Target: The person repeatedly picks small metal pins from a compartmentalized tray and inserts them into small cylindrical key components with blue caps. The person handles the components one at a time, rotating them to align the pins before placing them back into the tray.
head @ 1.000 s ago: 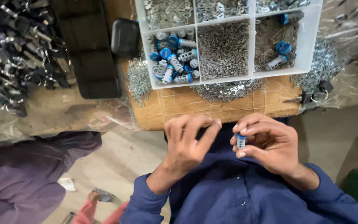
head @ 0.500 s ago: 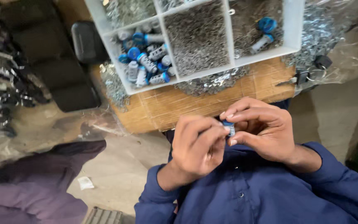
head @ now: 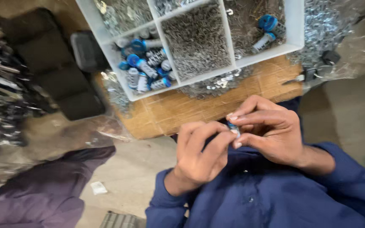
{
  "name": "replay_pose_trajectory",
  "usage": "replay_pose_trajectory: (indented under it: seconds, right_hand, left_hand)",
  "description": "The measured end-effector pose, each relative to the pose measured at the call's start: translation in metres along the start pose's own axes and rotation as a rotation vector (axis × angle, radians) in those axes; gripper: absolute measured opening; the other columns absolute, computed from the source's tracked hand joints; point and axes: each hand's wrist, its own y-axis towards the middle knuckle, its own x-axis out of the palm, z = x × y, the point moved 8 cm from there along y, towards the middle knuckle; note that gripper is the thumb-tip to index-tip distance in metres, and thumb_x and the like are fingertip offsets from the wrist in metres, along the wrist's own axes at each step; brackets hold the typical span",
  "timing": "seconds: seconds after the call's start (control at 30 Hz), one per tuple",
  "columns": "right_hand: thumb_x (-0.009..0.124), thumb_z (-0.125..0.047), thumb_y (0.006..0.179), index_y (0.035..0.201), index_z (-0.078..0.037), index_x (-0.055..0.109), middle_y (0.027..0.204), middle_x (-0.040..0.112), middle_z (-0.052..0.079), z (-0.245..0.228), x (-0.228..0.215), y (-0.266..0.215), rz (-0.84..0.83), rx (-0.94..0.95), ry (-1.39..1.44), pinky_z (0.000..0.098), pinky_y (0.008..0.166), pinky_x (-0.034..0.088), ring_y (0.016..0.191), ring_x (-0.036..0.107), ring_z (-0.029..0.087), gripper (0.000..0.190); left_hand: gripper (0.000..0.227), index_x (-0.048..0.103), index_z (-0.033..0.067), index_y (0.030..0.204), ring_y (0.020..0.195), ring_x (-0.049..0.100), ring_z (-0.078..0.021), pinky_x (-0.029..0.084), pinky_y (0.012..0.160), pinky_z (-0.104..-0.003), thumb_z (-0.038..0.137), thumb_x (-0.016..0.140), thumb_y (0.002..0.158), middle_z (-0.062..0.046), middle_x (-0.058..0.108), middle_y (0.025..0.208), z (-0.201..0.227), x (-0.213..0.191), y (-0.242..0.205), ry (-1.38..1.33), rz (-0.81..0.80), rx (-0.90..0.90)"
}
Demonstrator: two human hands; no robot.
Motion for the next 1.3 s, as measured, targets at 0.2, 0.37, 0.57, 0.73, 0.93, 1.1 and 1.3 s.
replay_pose_trajectory:
  seconds: [0.2,0.37,0.57,0.73,0.93,1.1,1.3]
  right_hand:
    - [0.076,0.013,0.084,0.115,0.005,0.072,0.121,0.064,0.016,0.011,0.025,0.005,-0.068,0.074,0.178,0.0286,0.084,0.068,0.1,0.075,0.019,0.032]
    - [0.079,0.009,0.083,0.115,0.002,0.072,0.118,0.068,0.014,0.003,0.025,0.006,-0.084,-0.041,0.017,0.0231,0.083,0.062,0.104,0.071,0.017,0.033]
    - [0.083,0.006,0.078,0.114,0.001,0.074,0.114,0.067,0.012,0.003,0.011,0.0,0.002,0.004,-0.037,0.0249,0.084,0.062,0.105,0.07,0.017,0.037]
    - [0.086,0.0,0.08,0.111,-0.004,0.077,0.111,0.07,0.008,-0.005,0.032,0.003,-0.342,-0.154,-0.016,0.0263,0.088,0.061,0.104,0.073,0.016,0.032]
    - [0.081,0.007,0.082,0.112,0.003,0.074,0.116,0.067,0.017,0.009,0.01,0.0,-0.139,0.053,0.171,0.031,0.081,0.066,0.096,0.076,0.022,0.031]
    - [0.075,0.014,0.086,0.114,0.007,0.073,0.119,0.066,0.02,-0.001,-0.005,-0.011,-0.104,0.042,0.24,0.0337,0.081,0.069,0.097,0.077,0.024,0.028]
    - [0.074,0.016,0.088,0.12,0.006,0.07,0.123,0.065,0.02,0.008,-0.001,-0.004,-0.119,0.052,0.338,0.0316,0.084,0.066,0.101,0.074,0.022,0.033]
  left_hand:
    - [0.019,0.064,0.0082,0.106,0.093,0.066,-0.0243,0.055,0.079,-0.031,-0.005,0.073,0.094,-0.007,0.067,0.106,-0.023,-0.032,-0.031,-0.072,0.253,-0.247]
    - [0.021,0.064,0.0065,0.11,0.089,0.067,-0.024,0.055,0.081,-0.032,-0.003,0.074,0.094,-0.009,0.067,0.105,-0.026,-0.012,-0.029,-0.295,0.2,-0.263]
    - [0.024,0.069,0.0035,0.109,0.093,0.063,-0.0293,0.053,0.086,-0.037,-0.005,0.076,0.088,-0.01,0.066,0.105,-0.006,-0.004,-0.015,0.013,-0.035,-0.056]
    - [0.021,0.068,0.0093,0.098,0.083,0.059,-0.0214,0.05,0.075,-0.03,-0.004,0.078,0.087,-0.005,0.06,0.095,-0.036,0.001,-0.048,-0.69,0.021,-0.576]
    - [0.023,0.072,0.0082,0.111,0.088,0.054,-0.0256,0.046,0.079,-0.039,0.009,0.085,0.091,-0.005,0.057,0.098,-0.014,-0.004,-0.024,0.394,0.108,-0.226]
    - [0.037,0.073,0.007,0.123,0.1,0.053,-0.0298,0.049,0.085,-0.042,0.017,0.087,0.09,-0.008,0.062,0.107,-0.017,0.003,-0.011,0.542,-0.036,-0.052]
    - [0.023,0.068,0.0069,0.106,0.098,0.066,-0.0288,0.054,0.088,-0.042,-0.003,0.074,0.086,-0.008,0.073,0.107,-0.031,-0.009,-0.032,0.29,0.045,-0.011]
